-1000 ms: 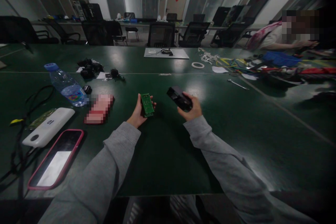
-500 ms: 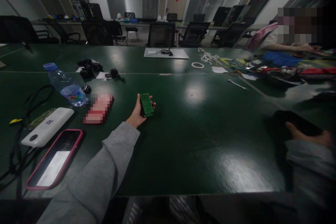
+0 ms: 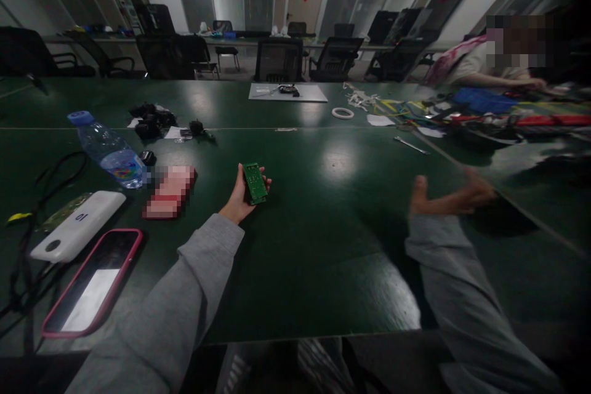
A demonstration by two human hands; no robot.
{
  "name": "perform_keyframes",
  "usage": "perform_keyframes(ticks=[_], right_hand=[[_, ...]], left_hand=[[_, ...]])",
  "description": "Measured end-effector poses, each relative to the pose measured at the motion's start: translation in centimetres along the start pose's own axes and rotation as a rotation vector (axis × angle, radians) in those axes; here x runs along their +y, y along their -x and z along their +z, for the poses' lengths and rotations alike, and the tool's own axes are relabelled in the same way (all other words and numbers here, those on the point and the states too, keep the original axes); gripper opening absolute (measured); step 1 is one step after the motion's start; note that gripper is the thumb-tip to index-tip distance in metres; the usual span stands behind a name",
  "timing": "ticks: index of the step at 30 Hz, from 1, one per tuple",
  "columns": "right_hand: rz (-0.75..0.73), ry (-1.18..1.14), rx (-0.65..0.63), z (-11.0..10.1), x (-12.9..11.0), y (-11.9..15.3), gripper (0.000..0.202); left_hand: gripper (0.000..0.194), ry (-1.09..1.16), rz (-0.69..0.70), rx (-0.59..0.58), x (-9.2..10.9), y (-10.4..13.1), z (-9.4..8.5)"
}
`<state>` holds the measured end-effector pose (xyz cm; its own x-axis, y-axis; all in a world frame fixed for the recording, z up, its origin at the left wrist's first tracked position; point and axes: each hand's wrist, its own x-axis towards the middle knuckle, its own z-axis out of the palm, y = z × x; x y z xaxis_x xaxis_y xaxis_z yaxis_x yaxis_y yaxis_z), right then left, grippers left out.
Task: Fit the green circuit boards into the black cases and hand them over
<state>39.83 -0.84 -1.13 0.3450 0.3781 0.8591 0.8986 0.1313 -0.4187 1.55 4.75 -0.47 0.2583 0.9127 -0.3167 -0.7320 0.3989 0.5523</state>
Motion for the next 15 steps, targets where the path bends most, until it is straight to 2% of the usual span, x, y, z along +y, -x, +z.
perform_keyframes(ticks=[1, 2, 5, 7, 9, 11, 15], right_hand=[[-0.069, 0.0, -0.013, 1.2, -1.2, 0.3, 0.07], [-0.159, -0.057, -0.083, 2.6, -3.1, 1.2, 0.071], [-0.289, -0.407, -0.378, 7.1, -11.3, 5.4, 0.057], [-0.23, -0.564, -0.508, 9.2, -16.7, 8.2, 0.058], [-0.114, -0.667, -0.602, 10.7, -20.3, 10.0, 0.063], [0.009, -0.733, -0.694, 11.9, -21.9, 10.7, 0.068], [0.271, -0.765, -0.807, 13.9, -21.1, 10.4, 0.064]], left_hand=[[0.058, -0.002, 0.0, -0.005, 0.0, -0.1, -0.1], [0.058, -0.006, 0.002, -0.012, -0.1, -0.1, -0.1], [0.059, -0.037, 0.013, -0.01, -0.2, -0.3, -0.3], [0.059, -0.065, 0.018, 0.014, -0.3, -0.3, -0.3], [0.061, -0.095, 0.013, 0.03, -0.4, -0.2, -0.4], [0.063, -0.125, 0.009, 0.038, -0.5, -0.1, -0.4], [0.069, -0.192, 0.009, 0.03, -0.9, 0.1, -0.2]])
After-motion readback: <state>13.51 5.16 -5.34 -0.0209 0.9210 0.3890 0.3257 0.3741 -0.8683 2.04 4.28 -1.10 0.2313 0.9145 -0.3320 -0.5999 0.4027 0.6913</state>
